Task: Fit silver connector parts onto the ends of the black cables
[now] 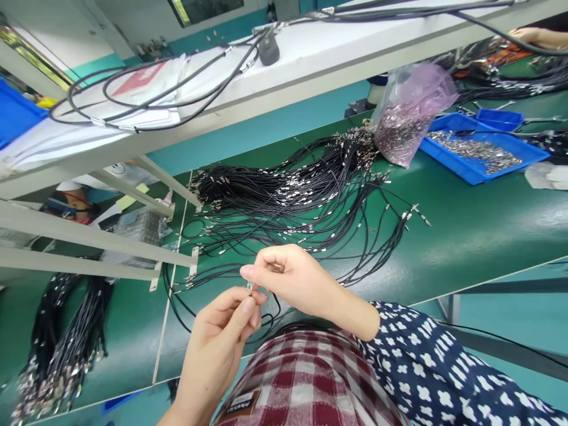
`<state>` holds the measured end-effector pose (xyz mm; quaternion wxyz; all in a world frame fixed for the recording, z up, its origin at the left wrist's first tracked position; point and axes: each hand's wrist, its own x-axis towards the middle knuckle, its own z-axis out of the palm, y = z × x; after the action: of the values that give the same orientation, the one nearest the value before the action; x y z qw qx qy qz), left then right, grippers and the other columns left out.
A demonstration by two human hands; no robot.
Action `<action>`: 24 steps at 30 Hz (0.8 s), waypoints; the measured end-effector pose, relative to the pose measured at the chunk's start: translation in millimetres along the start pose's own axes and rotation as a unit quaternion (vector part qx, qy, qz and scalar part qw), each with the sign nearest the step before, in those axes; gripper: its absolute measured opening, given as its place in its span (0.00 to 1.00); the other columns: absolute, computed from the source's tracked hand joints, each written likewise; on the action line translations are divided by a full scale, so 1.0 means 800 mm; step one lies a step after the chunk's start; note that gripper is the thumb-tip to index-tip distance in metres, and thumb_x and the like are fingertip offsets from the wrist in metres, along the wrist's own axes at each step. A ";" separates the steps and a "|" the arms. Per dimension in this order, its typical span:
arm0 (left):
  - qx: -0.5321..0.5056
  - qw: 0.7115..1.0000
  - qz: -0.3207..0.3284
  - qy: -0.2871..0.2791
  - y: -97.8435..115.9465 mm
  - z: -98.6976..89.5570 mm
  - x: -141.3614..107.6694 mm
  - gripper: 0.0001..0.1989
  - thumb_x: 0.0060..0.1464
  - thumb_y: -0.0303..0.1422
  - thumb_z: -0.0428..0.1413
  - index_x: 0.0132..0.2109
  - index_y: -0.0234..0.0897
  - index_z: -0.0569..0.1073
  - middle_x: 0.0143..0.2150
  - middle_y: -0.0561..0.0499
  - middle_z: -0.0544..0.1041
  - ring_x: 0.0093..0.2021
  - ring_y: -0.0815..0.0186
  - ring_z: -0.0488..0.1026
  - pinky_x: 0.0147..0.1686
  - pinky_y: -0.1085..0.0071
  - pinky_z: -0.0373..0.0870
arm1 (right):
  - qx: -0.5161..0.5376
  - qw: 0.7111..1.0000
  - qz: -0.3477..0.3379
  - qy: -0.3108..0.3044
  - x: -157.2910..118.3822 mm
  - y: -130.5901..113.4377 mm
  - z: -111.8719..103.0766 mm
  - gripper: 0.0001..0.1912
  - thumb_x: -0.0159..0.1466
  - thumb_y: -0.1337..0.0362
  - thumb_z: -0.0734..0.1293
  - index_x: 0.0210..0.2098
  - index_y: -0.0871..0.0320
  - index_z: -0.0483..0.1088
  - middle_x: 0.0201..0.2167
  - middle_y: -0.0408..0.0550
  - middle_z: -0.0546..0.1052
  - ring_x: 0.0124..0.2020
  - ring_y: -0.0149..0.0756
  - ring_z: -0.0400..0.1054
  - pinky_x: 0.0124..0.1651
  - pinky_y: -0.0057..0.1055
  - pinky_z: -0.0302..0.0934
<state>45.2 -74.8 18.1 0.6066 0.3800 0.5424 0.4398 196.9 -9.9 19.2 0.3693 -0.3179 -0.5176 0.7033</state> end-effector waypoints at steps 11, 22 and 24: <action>-0.025 1.000 -0.008 0.007 -0.002 -0.004 -0.002 0.11 0.54 0.39 0.62 0.35 0.33 0.77 0.23 0.54 0.67 0.24 0.74 0.58 0.25 0.77 0.55 | -0.057 0.998 -0.004 -0.001 -0.004 -0.005 0.000 0.21 0.65 0.50 0.65 0.25 0.61 0.65 0.23 0.42 0.69 0.25 0.27 0.59 0.28 0.25 0.52; -0.024 1.000 -0.006 -0.011 -0.005 -0.008 -0.001 0.12 0.57 0.38 0.59 0.31 0.34 0.73 0.23 0.55 0.65 0.24 0.74 0.56 0.25 0.76 0.52 | -0.027 0.999 0.027 -0.009 -0.006 0.006 0.004 0.06 0.60 0.65 0.68 0.29 0.61 0.68 0.24 0.41 0.68 0.25 0.26 0.59 0.28 0.24 0.52; -0.022 1.000 -0.004 -0.012 -0.005 -0.007 -0.001 0.12 0.58 0.38 0.59 0.31 0.34 0.72 0.23 0.55 0.65 0.25 0.74 0.56 0.25 0.75 0.52 | -0.020 0.999 0.031 -0.005 -0.006 0.007 0.004 0.06 0.60 0.65 0.68 0.29 0.61 0.68 0.24 0.41 0.68 0.25 0.26 0.59 0.28 0.25 0.52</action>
<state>39.8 -76.8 14.1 0.6229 0.3696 0.5270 0.4446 195.4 -16.5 15.1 0.3385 -0.3377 -0.5236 0.7051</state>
